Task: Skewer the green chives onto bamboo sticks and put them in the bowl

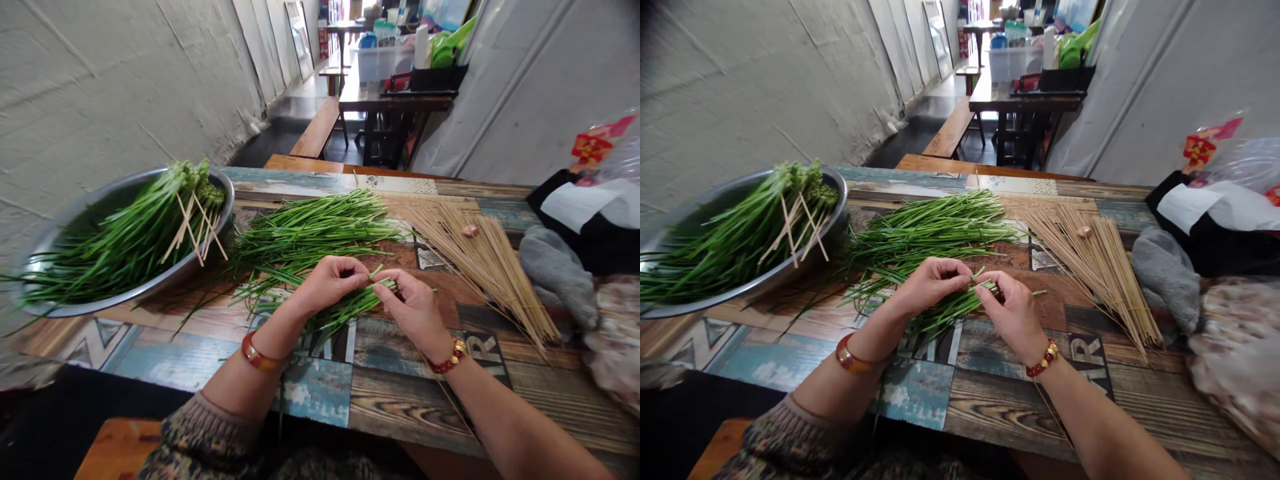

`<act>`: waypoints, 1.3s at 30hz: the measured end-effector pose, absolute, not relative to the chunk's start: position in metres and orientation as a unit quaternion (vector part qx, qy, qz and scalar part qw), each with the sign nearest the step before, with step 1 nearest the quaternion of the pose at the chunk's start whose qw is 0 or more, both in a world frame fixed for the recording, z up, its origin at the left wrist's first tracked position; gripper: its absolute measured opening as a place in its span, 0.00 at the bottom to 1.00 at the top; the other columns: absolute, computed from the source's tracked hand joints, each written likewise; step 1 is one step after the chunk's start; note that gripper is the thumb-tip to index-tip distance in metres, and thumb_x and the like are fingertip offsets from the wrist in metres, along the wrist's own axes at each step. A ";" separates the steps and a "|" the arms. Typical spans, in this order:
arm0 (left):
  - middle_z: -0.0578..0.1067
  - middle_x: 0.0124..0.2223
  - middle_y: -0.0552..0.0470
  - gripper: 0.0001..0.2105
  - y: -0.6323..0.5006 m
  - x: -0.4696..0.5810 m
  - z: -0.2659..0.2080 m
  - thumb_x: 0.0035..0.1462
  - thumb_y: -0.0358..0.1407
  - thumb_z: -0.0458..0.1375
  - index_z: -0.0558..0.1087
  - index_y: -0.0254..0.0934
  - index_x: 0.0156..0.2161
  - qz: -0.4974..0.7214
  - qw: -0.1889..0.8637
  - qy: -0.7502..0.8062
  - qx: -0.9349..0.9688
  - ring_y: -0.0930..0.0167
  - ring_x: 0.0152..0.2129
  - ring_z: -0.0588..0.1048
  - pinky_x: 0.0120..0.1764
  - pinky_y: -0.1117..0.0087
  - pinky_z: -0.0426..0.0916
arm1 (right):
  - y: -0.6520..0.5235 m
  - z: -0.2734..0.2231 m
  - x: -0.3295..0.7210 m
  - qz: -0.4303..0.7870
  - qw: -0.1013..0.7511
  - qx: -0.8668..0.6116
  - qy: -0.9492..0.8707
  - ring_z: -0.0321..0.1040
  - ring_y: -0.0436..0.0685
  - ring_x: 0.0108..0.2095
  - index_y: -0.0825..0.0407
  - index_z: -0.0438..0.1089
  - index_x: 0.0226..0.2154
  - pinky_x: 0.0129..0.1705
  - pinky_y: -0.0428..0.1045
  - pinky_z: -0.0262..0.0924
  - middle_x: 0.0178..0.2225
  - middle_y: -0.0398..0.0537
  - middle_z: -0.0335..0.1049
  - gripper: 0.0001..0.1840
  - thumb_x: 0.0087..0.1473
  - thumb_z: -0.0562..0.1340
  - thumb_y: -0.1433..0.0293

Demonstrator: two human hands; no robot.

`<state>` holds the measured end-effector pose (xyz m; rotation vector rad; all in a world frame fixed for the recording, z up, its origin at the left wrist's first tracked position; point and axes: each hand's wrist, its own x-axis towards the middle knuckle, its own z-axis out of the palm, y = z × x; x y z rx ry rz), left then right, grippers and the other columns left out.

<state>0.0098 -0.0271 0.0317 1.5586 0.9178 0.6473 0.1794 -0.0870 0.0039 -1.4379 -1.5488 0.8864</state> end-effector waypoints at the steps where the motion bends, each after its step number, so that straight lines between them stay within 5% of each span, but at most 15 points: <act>1: 0.69 0.25 0.54 0.11 -0.027 0.010 0.032 0.50 0.38 0.59 0.73 0.29 0.27 0.274 0.573 0.390 0.667 0.78 0.22 0.63 0.27 0.76 0.57 | -0.087 0.002 0.179 0.354 0.421 -0.568 -0.612 0.65 0.50 0.23 0.52 0.69 0.37 0.24 0.45 0.59 0.27 0.45 0.71 0.10 0.55 0.59 0.63; 9: 0.68 0.24 0.54 0.13 -0.028 0.009 0.033 0.50 0.41 0.59 0.72 0.29 0.25 0.269 0.598 0.370 0.658 0.78 0.22 0.63 0.27 0.76 0.57 | -0.089 0.003 0.178 0.323 0.441 -0.553 -0.628 0.59 0.50 0.23 0.49 0.57 0.57 0.28 0.46 0.57 0.22 0.36 0.61 0.27 0.56 0.59 0.65; 16: 0.71 0.26 0.52 0.11 -0.028 0.009 0.033 0.50 0.38 0.60 0.73 0.28 0.27 0.268 0.627 0.350 0.642 0.77 0.24 0.65 0.30 0.75 0.59 | -0.091 0.004 0.180 0.293 0.430 -0.564 -0.641 0.58 0.51 0.23 0.49 0.63 0.47 0.27 0.46 0.56 0.23 0.38 0.60 0.16 0.55 0.59 0.65; 30: 0.69 0.24 0.54 0.12 -0.029 0.011 0.030 0.50 0.39 0.61 0.73 0.28 0.27 0.262 0.648 0.346 0.626 0.78 0.22 0.64 0.28 0.76 0.57 | -0.092 -0.002 0.177 0.286 0.461 -0.568 -0.619 0.68 0.52 0.29 0.49 0.62 0.43 0.31 0.48 0.62 0.32 0.45 0.71 0.14 0.54 0.61 0.63; 39: 0.69 0.25 0.54 0.14 -0.029 0.013 0.028 0.51 0.40 0.60 0.71 0.28 0.26 0.258 0.649 0.346 0.626 0.78 0.23 0.65 0.28 0.77 0.59 | -0.088 -0.010 0.178 0.306 0.483 -0.578 -0.583 0.65 0.50 0.24 0.49 0.64 0.36 0.25 0.46 0.61 0.27 0.42 0.68 0.11 0.52 0.63 0.62</act>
